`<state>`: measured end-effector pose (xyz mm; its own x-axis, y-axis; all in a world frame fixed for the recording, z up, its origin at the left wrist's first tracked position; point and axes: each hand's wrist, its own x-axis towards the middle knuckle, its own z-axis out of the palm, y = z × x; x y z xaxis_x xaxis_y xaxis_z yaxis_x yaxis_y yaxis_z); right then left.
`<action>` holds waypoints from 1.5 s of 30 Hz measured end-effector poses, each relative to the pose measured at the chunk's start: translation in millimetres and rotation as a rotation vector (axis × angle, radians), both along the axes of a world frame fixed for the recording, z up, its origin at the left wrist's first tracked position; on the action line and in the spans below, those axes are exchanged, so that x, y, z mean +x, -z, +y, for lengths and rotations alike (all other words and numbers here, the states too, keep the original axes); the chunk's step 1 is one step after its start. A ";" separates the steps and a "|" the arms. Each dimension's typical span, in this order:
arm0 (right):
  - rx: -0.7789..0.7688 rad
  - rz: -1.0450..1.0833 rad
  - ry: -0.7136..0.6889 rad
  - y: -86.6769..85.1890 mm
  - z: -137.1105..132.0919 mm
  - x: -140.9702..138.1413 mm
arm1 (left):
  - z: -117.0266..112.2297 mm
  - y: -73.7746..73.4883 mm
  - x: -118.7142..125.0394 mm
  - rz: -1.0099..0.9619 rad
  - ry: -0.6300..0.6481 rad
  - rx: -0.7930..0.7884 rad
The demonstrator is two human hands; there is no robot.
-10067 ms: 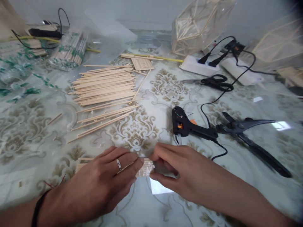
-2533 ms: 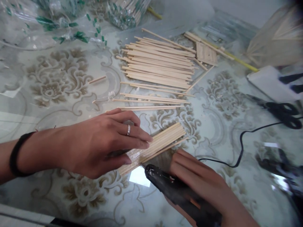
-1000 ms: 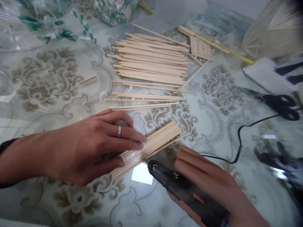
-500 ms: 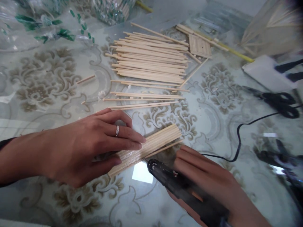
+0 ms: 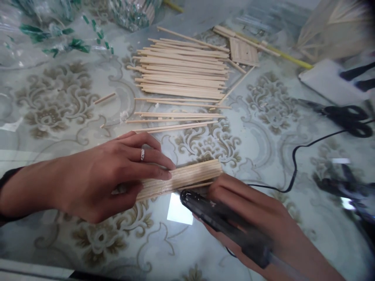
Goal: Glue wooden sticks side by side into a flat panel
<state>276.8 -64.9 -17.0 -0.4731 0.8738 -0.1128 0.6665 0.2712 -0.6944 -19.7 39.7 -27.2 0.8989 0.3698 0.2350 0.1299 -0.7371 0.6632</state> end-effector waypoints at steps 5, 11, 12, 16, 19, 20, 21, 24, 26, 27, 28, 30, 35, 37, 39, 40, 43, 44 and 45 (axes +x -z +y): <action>0.041 0.046 0.000 -2.6 6.0 6.3 | 1.2 2.3 -1.7 0.004 0.005 0.007; 0.155 -0.050 0.116 -1.0 10.1 17.5 | 2.5 3.4 -3.1 -0.012 0.019 0.016; 0.168 -0.058 0.130 -0.5 10.7 19.1 | 2.6 3.2 -3.2 -0.010 0.020 0.009; 0.173 -0.102 0.116 0.9 13.2 24.9 | 2.6 2.5 -4.9 -0.025 0.015 -0.029; 0.190 -0.121 0.117 2.9 15.1 27.6 | 2.6 1.8 -6.4 -0.022 0.013 -0.041; 0.196 -0.110 0.118 3.7 15.8 27.9 | 2.6 1.5 -6.6 -0.017 0.010 -0.043; 0.199 -0.099 0.122 4.6 16.6 27.9 | 2.5 1.1 -6.7 -0.014 0.005 -0.045; 0.208 -0.069 0.129 5.6 19.2 26.3 | 1.6 0.2 -6.0 -0.015 -0.012 -0.054; 0.211 -0.059 0.124 4.8 21.0 24.8 | 0.5 -0.1 -5.6 -0.014 -0.027 -0.063; 0.213 -0.052 0.120 4.2 21.6 24.3 | -0.2 -0.1 -5.6 -0.008 -0.036 -0.070; 0.213 -0.046 0.114 3.5 22.1 24.1 | -0.7 -0.1 -5.6 0.000 -0.040 -0.076; 0.203 -0.043 0.105 2.8 22.0 24.8 | -1.3 -0.2 -6.0 0.018 -0.037 -0.079; 0.165 -0.047 0.097 6.5 17.1 31.8 | -0.2 -0.5 -6.4 0.028 -0.024 -0.092; 0.153 -0.050 0.102 8.9 15.4 34.6 | 0.3 -0.8 -6.1 0.030 -0.023 -0.098; 0.142 -0.065 0.091 10.8 14.7 36.8 | 0.4 -1.2 -6.0 0.038 -0.025 -0.101; 0.141 -0.070 0.082 11.4 14.6 37.7 | 0.4 -1.4 -6.0 0.043 -0.025 -0.106; 0.146 -0.065 0.082 11.9 14.5 39.3 | 0.0 -2.0 -6.4 0.057 -0.030 -0.118; 0.148 -0.060 0.089 11.7 14.4 39.4 | -0.1 -2.2 -6.4 0.060 -0.031 -0.119; 0.149 -0.057 0.091 11.4 14.2 39.2 | -0.1 -2.5 -6.4 0.059 -0.032 -0.117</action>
<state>316.0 -50.6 -28.5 -0.3882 0.9216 -0.0033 0.7300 0.3053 -0.6114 -26.0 39.6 -24.7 0.8973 0.4202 0.1353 0.1936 -0.6499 0.7350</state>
